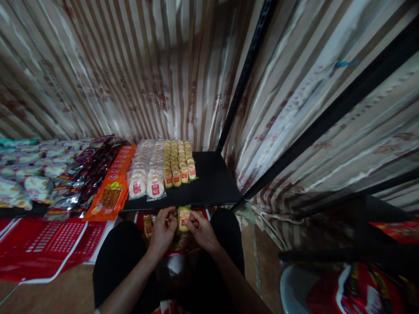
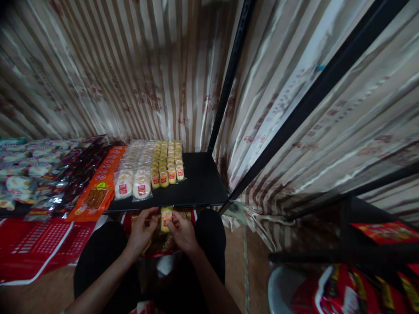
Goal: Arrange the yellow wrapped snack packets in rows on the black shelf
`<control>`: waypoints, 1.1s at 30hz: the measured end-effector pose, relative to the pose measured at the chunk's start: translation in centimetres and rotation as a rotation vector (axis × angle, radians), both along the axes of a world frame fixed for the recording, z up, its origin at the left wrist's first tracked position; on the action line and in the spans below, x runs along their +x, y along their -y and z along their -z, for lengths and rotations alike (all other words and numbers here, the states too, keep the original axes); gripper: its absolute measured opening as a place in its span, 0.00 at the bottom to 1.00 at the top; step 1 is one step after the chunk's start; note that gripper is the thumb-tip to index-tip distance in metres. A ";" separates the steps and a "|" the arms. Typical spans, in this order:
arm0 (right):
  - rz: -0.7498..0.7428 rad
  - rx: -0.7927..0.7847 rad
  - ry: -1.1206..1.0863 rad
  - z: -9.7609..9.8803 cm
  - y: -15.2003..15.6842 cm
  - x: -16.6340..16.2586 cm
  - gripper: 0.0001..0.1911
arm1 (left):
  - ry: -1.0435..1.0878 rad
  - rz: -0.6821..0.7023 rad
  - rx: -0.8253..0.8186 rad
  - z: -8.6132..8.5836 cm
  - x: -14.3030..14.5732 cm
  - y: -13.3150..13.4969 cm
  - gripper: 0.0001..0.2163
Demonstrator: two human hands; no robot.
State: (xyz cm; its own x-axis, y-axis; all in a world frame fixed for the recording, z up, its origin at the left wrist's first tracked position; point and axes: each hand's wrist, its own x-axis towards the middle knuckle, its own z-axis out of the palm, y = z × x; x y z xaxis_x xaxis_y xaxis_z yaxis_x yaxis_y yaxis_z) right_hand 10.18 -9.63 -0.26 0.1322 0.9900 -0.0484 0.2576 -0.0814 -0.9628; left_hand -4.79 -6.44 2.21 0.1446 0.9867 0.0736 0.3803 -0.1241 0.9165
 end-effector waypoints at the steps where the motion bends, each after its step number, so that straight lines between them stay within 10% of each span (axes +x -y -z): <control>1: 0.021 0.002 -0.004 0.0 -0.1 0.0 0.14 | -0.022 0.004 0.010 0.1 0.0 0.1 0.13; 22: 0.094 0.066 0.014 1.3 -0.9 -0.4 0.14 | -0.019 0.060 -0.011 0.2 0.3 0.4 0.10; 33: 0.173 0.131 0.102 0.1 -6.5 -1.3 0.18 | 0.120 -0.016 -0.007 0.4 0.8 -1.5 0.13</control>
